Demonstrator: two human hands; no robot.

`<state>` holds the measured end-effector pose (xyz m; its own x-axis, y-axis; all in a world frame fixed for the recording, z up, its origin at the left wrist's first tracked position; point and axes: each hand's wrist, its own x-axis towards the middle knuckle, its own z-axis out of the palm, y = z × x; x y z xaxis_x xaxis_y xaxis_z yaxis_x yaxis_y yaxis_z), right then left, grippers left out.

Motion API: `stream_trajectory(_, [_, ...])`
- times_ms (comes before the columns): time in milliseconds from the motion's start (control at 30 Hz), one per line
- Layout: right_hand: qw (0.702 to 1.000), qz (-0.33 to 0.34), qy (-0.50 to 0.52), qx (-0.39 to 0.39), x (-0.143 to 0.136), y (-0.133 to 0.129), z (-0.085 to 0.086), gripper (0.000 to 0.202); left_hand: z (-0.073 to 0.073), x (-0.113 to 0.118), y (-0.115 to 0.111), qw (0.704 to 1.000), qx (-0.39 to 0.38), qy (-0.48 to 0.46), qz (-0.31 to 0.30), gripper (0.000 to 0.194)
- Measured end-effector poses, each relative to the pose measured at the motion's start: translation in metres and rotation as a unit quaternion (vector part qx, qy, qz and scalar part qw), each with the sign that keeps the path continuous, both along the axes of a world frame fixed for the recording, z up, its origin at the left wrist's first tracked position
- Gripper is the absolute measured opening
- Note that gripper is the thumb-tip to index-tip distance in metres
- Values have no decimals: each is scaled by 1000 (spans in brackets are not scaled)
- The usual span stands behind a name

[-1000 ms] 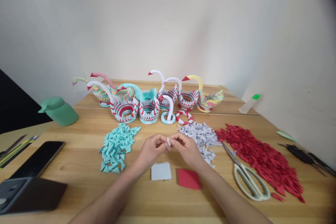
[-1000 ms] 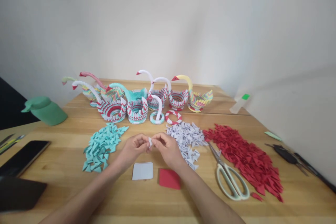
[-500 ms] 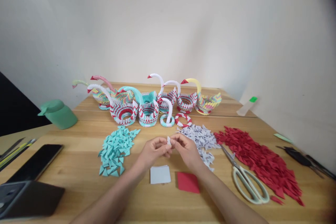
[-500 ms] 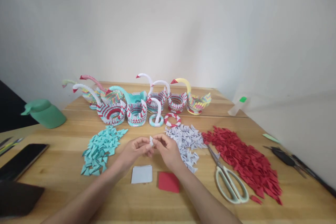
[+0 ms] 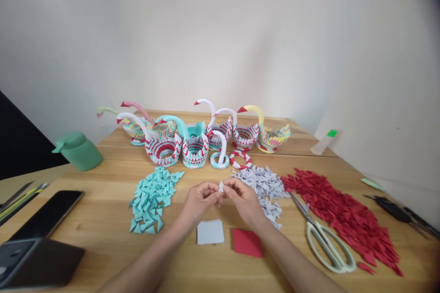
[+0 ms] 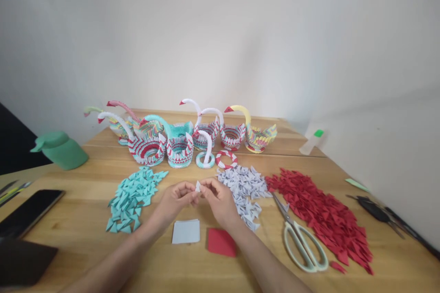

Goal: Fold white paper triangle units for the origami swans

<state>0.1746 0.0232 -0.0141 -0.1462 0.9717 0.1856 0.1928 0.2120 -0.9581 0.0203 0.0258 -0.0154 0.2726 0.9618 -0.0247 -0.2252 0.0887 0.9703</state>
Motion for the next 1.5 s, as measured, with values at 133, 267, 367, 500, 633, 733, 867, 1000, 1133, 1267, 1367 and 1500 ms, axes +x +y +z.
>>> stream_trajectory(133, [1000, -5, -17, 16, 0, 0, 0, 18, 3, -1, 0, 1000, -19, -8, -2, 36])
stream_trajectory(267, [998, -4, -49, 44, 0, -1, 0, 15, 3, -4, 0, 999, -35, -14, -8, 30])
stream_trajectory(367, [989, 13, -86, 118, 2, -1, 0, 13, 0, -7, 1, 995, -61, -69, -31, 26])
stream_trajectory(500, [956, 44, -129, 261, 7, 1, -1, 22, 1, -9, -2, 984, -100, -132, -60, 26])
stream_trajectory(633, [940, 30, -129, 315, 11, 3, -2, 27, 3, -10, -3, 982, -95, -144, -70, 27])
stream_trajectory(733, [947, 22, -125, 294, 10, 3, 1, 24, 0, -10, 0, 991, -62, -112, -47, 26])
stream_trajectory(867, [978, -5, -111, 174, 8, 1, 9, 18, -1, -10, 3, 999, -7, -36, 14, 26])
stream_trajectory(1000, [986, 0, -95, 134, 9, 0, 12, 20, 4, -8, 2, 999, 20, -12, 38, 32])
stream_trajectory(1133, [971, 24, -128, 199, 9, -2, 12, 20, 6, -6, 0, 999, 10, -14, 33, 35])
stream_trajectory(1267, [973, 2, -127, 191, 8, -1, 12, 16, 7, -6, -3, 1000, 23, 1, -5, 34])
stream_trajectory(1367, [984, -15, -115, 132, 7, 0, 12, 15, 7, -6, -3, 999, 18, -13, -31, 36])
stream_trajectory(1500, [986, -9, -127, 104, 6, -2, 11, 15, 6, -4, -1, 1000, 0, -7, -25, 37])
